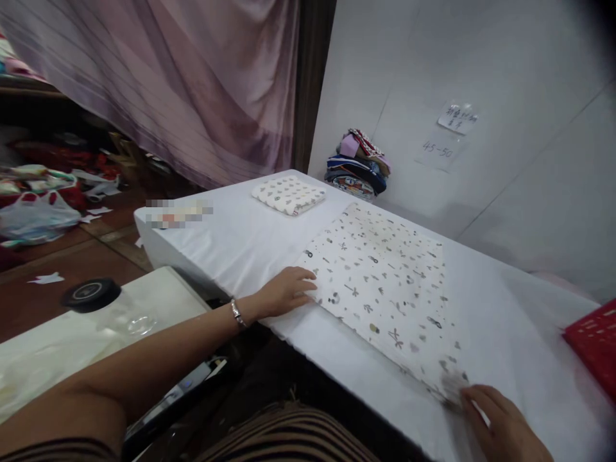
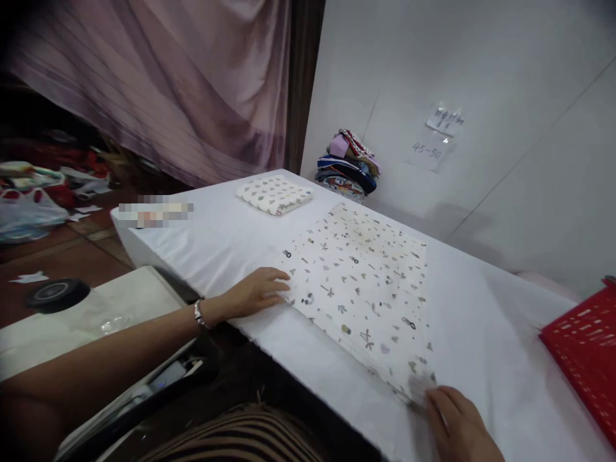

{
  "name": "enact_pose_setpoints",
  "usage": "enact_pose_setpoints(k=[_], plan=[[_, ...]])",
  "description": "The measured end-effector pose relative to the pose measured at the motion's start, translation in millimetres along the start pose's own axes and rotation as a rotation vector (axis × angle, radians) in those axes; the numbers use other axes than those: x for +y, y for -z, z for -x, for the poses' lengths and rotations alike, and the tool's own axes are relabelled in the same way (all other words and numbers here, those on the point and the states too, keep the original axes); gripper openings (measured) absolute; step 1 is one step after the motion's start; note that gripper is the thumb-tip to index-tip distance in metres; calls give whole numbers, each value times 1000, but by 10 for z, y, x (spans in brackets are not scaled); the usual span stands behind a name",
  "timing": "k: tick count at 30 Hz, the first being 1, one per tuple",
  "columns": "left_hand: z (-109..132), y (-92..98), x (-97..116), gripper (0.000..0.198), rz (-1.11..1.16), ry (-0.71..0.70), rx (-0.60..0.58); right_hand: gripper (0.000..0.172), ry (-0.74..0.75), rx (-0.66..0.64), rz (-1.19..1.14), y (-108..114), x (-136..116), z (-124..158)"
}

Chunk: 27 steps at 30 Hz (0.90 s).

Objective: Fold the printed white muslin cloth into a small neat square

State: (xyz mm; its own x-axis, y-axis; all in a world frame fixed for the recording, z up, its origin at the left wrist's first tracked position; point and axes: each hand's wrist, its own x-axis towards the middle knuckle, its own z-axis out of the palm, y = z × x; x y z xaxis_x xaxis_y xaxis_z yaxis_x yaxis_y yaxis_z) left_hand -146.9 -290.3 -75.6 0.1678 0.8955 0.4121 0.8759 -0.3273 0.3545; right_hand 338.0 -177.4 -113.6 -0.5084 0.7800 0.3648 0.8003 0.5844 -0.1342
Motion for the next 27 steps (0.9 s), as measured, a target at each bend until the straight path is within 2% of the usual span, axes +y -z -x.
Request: enact_pose_setpoints(k=[5, 10, 16, 20, 27], plan=[[-374, -119, 137, 16, 23, -58, -80, 31, 11, -105, -79, 35, -386, -303], [-708, -196, 65, 15, -53, -33, -163, 32, -8, -201, -164, 45, -655, -800], [-1038, -258, -122, 23, -135, 56, -235, 27, -14, -247, -198, -162, -592, -1278], [-1243, -292, -285, 20, -221, 112, -268, 27, -14, -217, -203, -278, -567, -1504], [-1435, -400, -704, 24, -269, 167, -172, 26, -73, -231, -147, -382, -446, -1754]])
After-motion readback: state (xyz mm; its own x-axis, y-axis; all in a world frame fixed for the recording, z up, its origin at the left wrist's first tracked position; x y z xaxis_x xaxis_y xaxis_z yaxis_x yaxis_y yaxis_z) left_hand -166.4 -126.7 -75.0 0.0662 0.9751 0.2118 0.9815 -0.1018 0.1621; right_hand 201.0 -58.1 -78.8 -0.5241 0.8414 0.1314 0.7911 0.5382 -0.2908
